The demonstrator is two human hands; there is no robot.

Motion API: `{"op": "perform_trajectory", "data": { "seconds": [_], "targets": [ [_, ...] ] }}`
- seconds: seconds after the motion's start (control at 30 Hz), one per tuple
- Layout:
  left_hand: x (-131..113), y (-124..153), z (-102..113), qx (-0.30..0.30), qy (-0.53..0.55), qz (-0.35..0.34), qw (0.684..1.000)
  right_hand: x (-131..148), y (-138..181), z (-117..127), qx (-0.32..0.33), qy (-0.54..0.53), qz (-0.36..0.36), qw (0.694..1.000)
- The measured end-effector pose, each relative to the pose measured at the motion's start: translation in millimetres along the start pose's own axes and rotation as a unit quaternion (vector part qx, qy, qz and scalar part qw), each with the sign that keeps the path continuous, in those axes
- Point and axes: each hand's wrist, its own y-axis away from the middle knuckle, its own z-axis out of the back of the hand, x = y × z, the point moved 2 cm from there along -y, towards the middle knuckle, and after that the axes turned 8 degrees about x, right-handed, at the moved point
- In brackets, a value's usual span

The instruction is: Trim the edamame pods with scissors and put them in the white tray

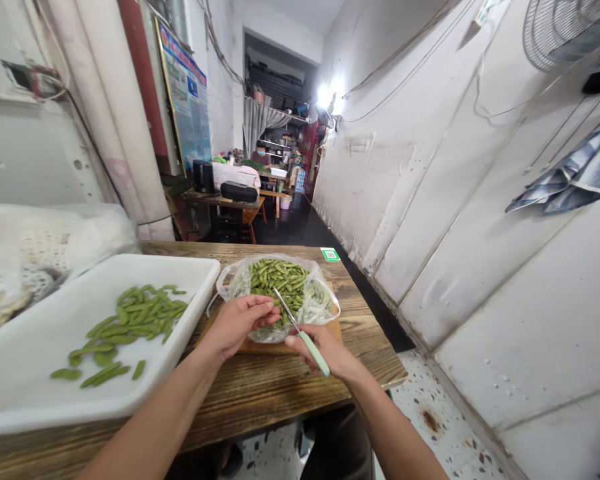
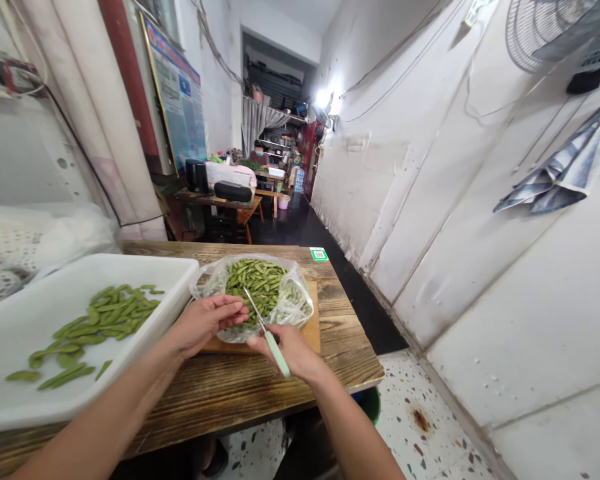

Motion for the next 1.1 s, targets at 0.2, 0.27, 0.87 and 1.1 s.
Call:
{"op": "perform_trajectory", "data": {
  "seconds": [0.2,0.27,0.87,1.1],
  "targets": [
    [-23.4,18.6,21.0,-0.126,-0.253,-0.051,0.958,-1.8,-3.8,2.9,-0.007,-0.063,-0.022,0.998],
    [-43.2,35.4,38.6,-0.270,-0.450,-0.107,0.845,-6.8,-5.5,4.9,-0.019,-0.087,-0.013,0.996],
    [-5.5,-38.1,20.7,-0.088,-0.690,-0.091,0.713,-18.5,-3.1,2.9,-0.029,-0.094,-0.017,0.995],
    [-17.9,-24.4,19.3,-0.108,-0.551,-0.159,0.812,-13.7,-2.6,-1.1,-0.023,-0.114,-0.024,0.993]
  ]
}}
